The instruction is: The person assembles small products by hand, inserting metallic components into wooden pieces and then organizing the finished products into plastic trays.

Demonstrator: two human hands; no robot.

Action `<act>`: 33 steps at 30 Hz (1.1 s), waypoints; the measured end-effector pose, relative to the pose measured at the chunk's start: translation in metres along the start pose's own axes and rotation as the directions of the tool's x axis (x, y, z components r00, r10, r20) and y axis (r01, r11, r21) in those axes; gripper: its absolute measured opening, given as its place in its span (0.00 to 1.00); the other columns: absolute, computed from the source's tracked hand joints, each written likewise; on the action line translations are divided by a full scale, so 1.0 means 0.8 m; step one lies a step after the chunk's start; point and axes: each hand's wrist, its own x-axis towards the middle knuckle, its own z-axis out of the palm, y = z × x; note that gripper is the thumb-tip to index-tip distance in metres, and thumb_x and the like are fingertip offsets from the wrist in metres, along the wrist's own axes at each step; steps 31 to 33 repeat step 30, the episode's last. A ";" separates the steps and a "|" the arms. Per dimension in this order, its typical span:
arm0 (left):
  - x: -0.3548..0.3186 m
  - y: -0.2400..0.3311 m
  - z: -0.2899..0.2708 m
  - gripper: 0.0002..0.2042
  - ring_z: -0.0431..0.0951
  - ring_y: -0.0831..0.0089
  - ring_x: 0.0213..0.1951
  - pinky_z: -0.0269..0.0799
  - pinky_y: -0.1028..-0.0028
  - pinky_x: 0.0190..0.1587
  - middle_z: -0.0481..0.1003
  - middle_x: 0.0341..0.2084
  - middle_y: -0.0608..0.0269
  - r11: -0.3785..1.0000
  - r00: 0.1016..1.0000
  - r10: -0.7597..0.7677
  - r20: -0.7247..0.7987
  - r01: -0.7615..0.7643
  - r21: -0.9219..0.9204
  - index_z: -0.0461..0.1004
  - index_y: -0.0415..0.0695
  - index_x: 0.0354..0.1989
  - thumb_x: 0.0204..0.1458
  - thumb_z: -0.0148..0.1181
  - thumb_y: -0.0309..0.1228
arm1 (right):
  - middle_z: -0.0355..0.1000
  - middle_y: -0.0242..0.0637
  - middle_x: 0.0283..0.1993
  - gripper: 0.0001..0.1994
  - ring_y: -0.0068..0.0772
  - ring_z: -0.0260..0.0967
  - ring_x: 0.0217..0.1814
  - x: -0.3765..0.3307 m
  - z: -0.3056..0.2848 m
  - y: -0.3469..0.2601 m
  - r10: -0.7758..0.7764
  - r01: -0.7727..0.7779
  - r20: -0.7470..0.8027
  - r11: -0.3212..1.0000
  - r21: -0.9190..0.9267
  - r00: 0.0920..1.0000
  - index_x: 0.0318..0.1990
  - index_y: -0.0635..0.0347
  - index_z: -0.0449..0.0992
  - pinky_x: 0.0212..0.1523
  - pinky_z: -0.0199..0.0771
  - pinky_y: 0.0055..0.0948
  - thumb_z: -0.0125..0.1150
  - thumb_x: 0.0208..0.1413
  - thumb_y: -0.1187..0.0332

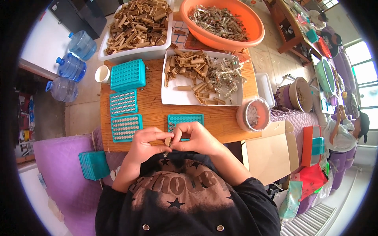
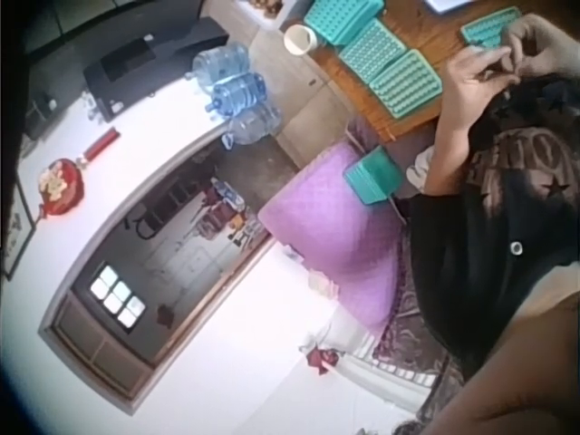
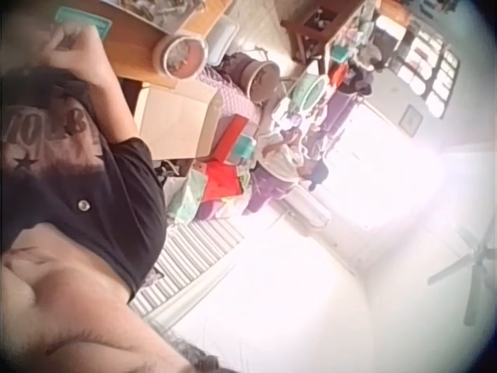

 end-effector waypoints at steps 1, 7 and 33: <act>0.000 0.002 0.000 0.17 0.77 0.72 0.31 0.71 0.77 0.34 0.76 0.28 0.62 1.000 1.000 0.000 0.000 0.000 0.000 0.78 0.42 0.40 0.37 0.70 0.24 | 0.68 0.30 0.31 0.10 0.18 0.67 0.35 0.000 0.003 0.000 0.005 -0.011 0.043 0.991 0.137 0.999 0.27 0.62 0.68 0.36 0.67 0.18 0.67 0.45 0.76; -0.007 0.006 0.024 0.14 0.76 0.74 0.41 0.72 0.77 0.41 0.75 0.40 0.59 0.880 0.997 -0.052 -0.056 0.019 -0.475 0.70 0.36 0.48 0.52 0.58 0.25 | 0.67 0.30 0.33 0.19 0.18 0.66 0.37 -0.002 0.037 -0.008 -0.073 0.075 -0.022 0.988 0.134 0.997 0.49 0.60 0.58 0.36 0.68 0.20 0.60 0.53 0.75; -0.008 0.002 0.028 0.09 0.72 0.70 0.47 0.67 0.75 0.51 0.72 0.45 0.54 0.948 0.958 -0.068 -0.279 -0.025 -0.317 0.71 0.34 0.44 0.58 0.48 0.21 | 0.71 0.43 0.21 0.21 0.47 0.72 0.23 -0.013 0.038 0.008 -0.273 0.020 -0.237 0.695 -0.719 0.932 0.56 0.57 0.60 0.21 0.70 0.37 0.56 0.54 0.72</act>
